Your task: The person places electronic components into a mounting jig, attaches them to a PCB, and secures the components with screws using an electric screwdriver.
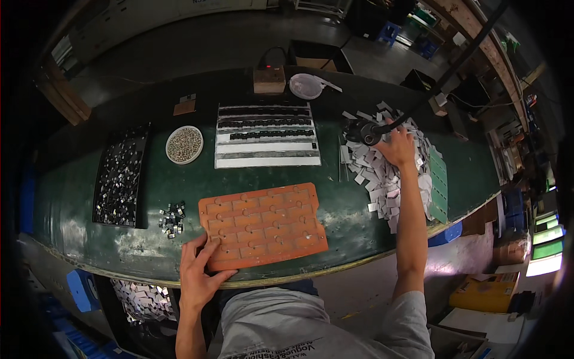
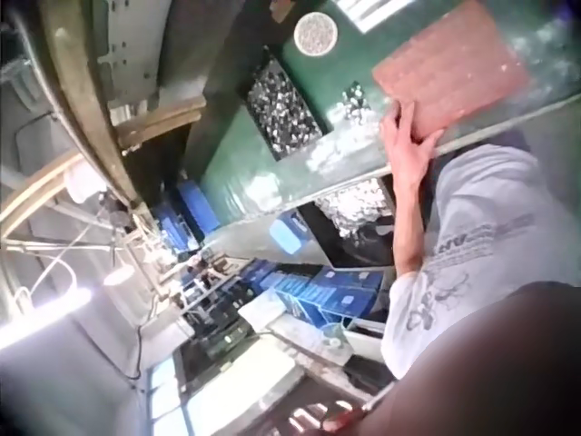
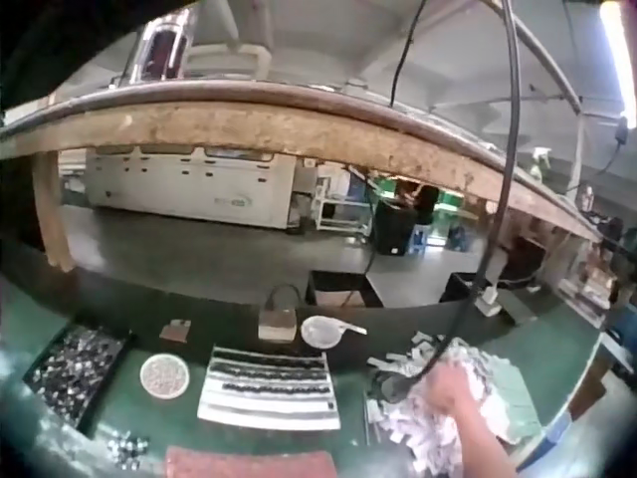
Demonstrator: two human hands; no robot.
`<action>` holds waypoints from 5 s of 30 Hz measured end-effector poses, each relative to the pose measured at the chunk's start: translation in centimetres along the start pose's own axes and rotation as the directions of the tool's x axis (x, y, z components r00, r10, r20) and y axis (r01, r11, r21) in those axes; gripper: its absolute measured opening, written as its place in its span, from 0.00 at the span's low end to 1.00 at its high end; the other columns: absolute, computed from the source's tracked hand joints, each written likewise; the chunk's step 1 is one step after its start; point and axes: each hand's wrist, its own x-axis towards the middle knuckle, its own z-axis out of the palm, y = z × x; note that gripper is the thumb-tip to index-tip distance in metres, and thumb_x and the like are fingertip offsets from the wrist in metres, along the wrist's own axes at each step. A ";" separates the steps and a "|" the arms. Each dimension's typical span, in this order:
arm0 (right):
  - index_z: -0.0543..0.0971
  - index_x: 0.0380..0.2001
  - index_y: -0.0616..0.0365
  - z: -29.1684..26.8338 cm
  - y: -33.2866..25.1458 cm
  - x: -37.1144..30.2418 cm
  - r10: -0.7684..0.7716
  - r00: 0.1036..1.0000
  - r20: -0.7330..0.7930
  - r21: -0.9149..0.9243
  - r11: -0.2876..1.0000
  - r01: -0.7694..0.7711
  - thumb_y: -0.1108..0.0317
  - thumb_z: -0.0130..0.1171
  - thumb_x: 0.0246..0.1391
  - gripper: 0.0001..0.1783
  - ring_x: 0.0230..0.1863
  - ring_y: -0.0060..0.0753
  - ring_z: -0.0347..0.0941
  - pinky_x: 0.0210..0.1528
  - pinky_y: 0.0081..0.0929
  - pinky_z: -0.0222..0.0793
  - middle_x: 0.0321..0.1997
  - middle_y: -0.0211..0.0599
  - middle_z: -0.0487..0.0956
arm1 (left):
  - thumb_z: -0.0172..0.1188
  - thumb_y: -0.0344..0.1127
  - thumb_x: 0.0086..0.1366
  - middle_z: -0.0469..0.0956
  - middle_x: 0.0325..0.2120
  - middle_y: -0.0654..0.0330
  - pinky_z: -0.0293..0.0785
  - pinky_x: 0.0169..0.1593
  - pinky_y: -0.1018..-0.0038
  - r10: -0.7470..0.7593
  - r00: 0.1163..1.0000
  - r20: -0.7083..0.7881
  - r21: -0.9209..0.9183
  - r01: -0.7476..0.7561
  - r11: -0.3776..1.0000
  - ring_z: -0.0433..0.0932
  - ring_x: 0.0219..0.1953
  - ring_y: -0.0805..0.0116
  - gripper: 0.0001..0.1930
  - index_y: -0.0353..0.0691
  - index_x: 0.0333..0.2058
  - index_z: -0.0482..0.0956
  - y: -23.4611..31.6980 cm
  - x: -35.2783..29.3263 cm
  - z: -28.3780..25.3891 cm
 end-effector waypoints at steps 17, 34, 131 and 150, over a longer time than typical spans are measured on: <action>0.77 0.55 0.49 -3.5 0.7 -1.0 -0.111 0.993 -0.050 0.303 0.945 0.121 0.61 0.72 0.48 0.29 0.49 0.55 0.77 0.52 0.43 0.72 0.46 0.49 0.80 | 0.83 0.33 0.37 0.73 0.55 0.49 0.75 0.54 0.60 0.037 0.998 0.050 -0.050 -0.035 0.998 0.72 0.54 0.48 0.37 0.41 0.52 0.83 -0.2 1.9 0.1; 0.82 0.51 0.56 -5.1 2.9 -3.2 -0.092 0.994 -0.063 0.310 0.945 0.107 0.65 0.65 0.58 0.18 0.30 0.40 0.76 0.36 0.34 0.71 0.32 0.45 0.81 | 0.82 0.33 0.40 0.72 0.56 0.50 0.76 0.53 0.59 0.071 0.996 0.059 -0.050 -0.068 0.996 0.72 0.52 0.49 0.36 0.42 0.53 0.82 0.1 2.0 -0.2; 0.85 0.38 0.63 -4.2 -14.7 -12.5 -0.484 0.861 0.155 0.637 0.715 0.288 0.77 0.68 0.48 0.11 0.29 0.32 0.76 0.34 0.27 0.74 0.34 0.38 0.78 | 0.67 0.32 0.60 0.78 0.34 0.63 0.76 0.43 0.63 0.161 0.969 0.186 0.075 -0.177 0.981 0.78 0.40 0.59 0.04 0.41 0.33 0.86 -0.2 13.1 -1.1; 0.84 0.44 0.57 -5.2 -18.5 -14.5 -0.691 0.722 0.023 0.696 0.530 0.485 0.77 0.67 0.49 0.17 0.47 0.44 0.75 0.47 0.34 0.74 0.44 0.38 0.77 | 0.67 0.31 0.61 0.76 0.37 0.57 0.74 0.46 0.63 0.169 0.976 0.138 -0.072 -0.161 0.984 0.76 0.43 0.55 0.13 0.39 0.45 0.84 0.5 13.1 0.5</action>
